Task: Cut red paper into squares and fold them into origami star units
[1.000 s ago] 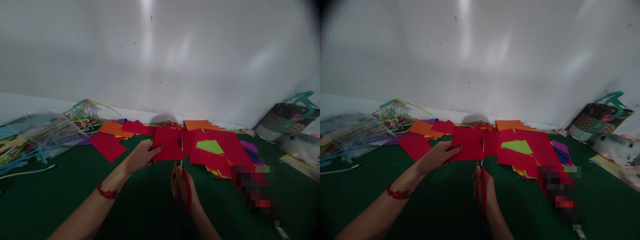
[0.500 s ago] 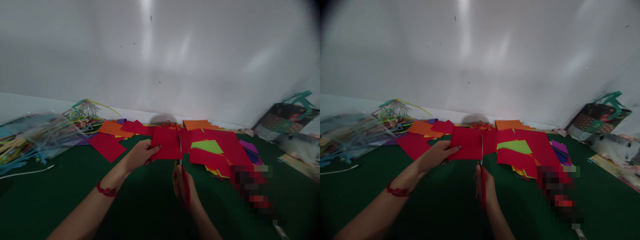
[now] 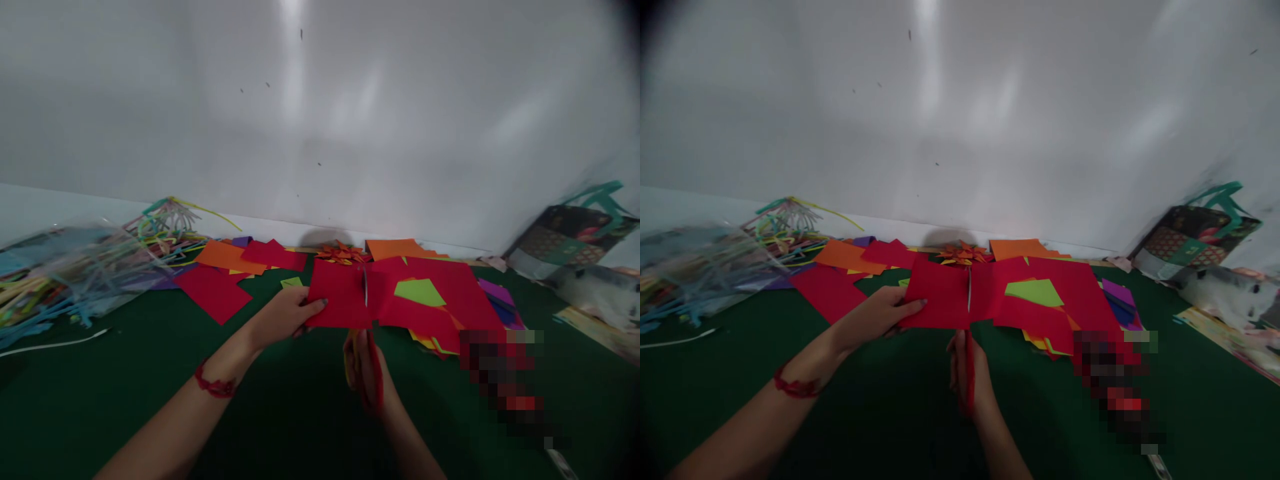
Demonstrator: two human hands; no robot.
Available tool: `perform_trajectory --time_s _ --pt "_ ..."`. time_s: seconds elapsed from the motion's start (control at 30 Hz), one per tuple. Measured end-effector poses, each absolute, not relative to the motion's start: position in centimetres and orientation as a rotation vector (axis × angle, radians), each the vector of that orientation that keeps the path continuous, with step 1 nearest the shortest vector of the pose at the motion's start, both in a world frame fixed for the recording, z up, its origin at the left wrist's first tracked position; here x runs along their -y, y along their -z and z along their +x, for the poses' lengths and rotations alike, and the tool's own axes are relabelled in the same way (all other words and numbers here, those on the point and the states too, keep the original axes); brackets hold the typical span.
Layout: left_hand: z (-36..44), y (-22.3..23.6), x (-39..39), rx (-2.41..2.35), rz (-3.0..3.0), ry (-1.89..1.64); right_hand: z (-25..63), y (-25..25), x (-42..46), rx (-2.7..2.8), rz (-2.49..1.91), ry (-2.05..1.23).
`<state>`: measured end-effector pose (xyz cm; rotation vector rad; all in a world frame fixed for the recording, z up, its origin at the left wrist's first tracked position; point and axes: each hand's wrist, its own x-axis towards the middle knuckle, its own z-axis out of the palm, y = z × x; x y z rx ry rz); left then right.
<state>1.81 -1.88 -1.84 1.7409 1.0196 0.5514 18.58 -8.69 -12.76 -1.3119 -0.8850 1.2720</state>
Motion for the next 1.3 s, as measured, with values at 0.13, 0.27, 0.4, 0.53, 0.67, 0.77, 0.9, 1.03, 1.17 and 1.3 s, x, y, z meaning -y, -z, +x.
perform_trajectory --time_s 0.13,0.27,0.4,0.53,0.67,0.77,0.9,1.03,1.17,1.3 --pt "1.76 1.73 1.83 -1.027 1.730 -0.546 18.74 13.01 8.77 0.878 -1.336 -1.296" --pt "1.75 1.79 1.76 -1.020 1.744 -0.548 18.79 13.23 8.79 0.890 -1.328 -1.270" --pt "1.80 1.81 1.78 -1.015 1.763 -0.550 18.70 13.10 8.70 0.795 -1.389 -1.305" --pt "1.88 1.77 1.80 -1.038 1.762 -0.541 18.58 12.74 8.77 0.813 -1.391 -1.309" --pt "1.87 1.83 1.70 -1.045 1.760 -0.545 18.61 12.71 8.88 0.797 -1.441 -1.297" --pt "1.77 1.89 1.61 -1.039 1.761 -0.546 18.70 12.91 8.91 0.806 -1.443 -1.290" --pt "1.65 1.94 1.55 -1.044 1.751 -0.551 18.71 13.10 8.94 0.828 -1.462 -1.265" --pt "1.60 1.86 1.50 -1.040 1.750 -0.547 18.65 13.06 9.00 0.824 -1.458 -1.259" --pt "1.57 1.83 1.44 -1.039 1.756 -0.539 18.65 12.75 9.05 0.834 -1.455 -1.273" --pt "1.58 2.02 1.38 -1.045 1.761 -0.549 18.61 12.51 8.93 0.824 -1.493 -1.264"
